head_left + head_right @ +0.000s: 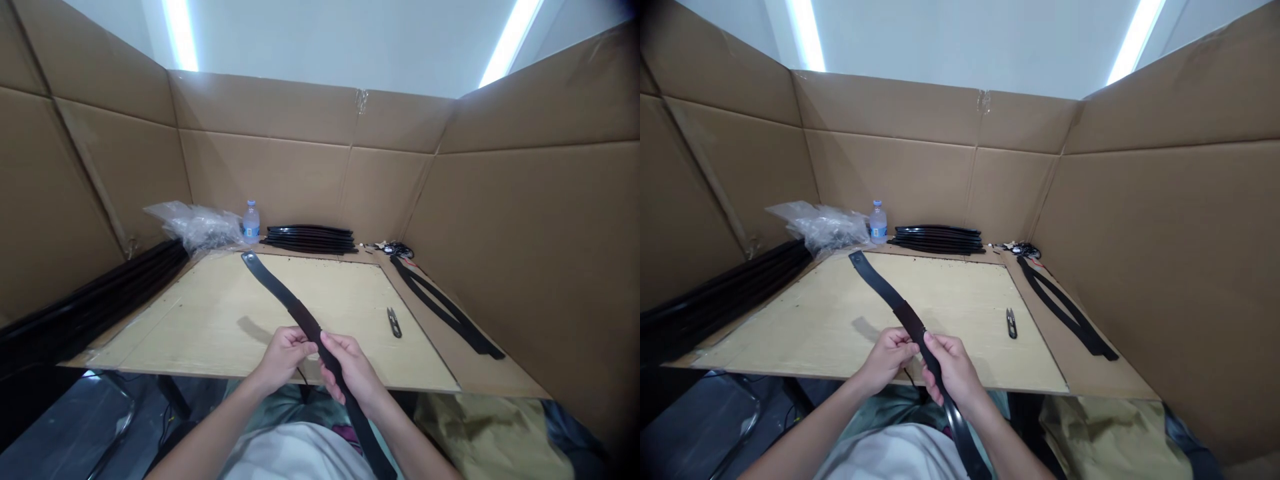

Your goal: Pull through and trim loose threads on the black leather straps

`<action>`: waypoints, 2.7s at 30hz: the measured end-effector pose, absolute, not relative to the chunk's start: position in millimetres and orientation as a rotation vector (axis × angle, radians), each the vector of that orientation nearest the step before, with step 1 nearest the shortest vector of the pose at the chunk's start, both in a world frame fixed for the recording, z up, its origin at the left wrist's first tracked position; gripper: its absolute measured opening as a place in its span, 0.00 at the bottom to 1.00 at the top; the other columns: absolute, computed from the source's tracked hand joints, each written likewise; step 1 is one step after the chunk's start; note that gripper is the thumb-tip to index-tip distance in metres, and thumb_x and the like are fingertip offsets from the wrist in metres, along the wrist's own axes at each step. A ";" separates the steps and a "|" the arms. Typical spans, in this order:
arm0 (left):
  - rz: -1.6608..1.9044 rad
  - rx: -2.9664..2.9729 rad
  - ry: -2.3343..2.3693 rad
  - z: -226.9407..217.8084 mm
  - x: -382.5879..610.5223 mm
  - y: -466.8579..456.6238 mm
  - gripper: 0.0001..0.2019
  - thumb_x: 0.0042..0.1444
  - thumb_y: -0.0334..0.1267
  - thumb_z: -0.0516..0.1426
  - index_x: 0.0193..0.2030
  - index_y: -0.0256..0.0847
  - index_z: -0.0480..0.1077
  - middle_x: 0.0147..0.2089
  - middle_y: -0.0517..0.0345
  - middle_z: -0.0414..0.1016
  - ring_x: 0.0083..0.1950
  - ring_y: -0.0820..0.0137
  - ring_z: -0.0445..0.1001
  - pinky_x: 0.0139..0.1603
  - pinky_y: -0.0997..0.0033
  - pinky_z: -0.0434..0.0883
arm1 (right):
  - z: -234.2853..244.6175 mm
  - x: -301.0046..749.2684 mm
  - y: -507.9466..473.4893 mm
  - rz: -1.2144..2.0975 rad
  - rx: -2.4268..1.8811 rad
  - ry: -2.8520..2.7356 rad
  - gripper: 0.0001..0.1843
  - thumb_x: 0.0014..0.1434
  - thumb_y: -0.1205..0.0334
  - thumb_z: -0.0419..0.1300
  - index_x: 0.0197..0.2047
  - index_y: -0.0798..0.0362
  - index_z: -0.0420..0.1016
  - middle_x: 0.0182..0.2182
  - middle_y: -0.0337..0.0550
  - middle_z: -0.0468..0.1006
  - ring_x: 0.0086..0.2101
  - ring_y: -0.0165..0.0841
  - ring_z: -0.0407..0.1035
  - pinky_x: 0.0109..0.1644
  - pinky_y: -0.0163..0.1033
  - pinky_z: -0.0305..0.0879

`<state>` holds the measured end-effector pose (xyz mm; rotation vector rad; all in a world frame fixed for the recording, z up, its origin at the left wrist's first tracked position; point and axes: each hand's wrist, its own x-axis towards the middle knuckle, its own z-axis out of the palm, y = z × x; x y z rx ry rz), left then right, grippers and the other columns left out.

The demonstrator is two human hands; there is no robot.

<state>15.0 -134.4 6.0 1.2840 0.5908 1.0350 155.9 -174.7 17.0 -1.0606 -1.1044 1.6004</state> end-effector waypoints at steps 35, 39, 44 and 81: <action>1.029 1.379 0.574 -11.6 10.7 -132.2 0.19 0.50 0.51 0.58 0.29 0.32 0.69 0.16 0.66 0.56 0.17 0.81 0.50 0.19 0.78 0.46 | 18.4 148.7 -179.2 1.759 -1.139 -0.987 0.32 0.53 0.35 0.50 0.21 0.58 0.66 0.09 0.30 0.54 0.08 0.20 0.46 0.07 0.26 0.44; 1.023 1.382 0.617 -13.7 11.3 -131.5 0.20 0.52 0.52 0.57 0.26 0.33 0.66 0.15 0.68 0.53 0.17 0.80 0.48 0.18 0.76 0.45 | 17.0 145.4 -179.9 1.742 -1.140 -0.937 0.31 0.53 0.34 0.50 0.21 0.57 0.66 0.09 0.30 0.54 0.08 0.20 0.47 0.07 0.26 0.45; 1.036 1.357 0.615 -17.3 12.9 -129.2 0.23 0.54 0.53 0.54 0.19 0.37 0.58 0.15 0.66 0.53 0.17 0.80 0.50 0.20 0.75 0.46 | 15.8 145.2 -180.6 1.764 -1.042 -0.894 0.30 0.53 0.35 0.50 0.24 0.57 0.67 0.10 0.30 0.55 0.09 0.20 0.47 0.08 0.25 0.46; 1.148 1.192 0.748 4.8 21.3 -141.9 0.17 0.47 0.44 0.62 0.21 0.36 0.62 0.16 0.64 0.66 0.17 0.78 0.61 0.20 0.79 0.56 | 12.3 147.5 -176.1 1.331 -1.203 -1.119 0.35 0.53 0.32 0.46 0.18 0.58 0.65 0.11 0.37 0.60 0.11 0.22 0.52 0.12 0.29 0.45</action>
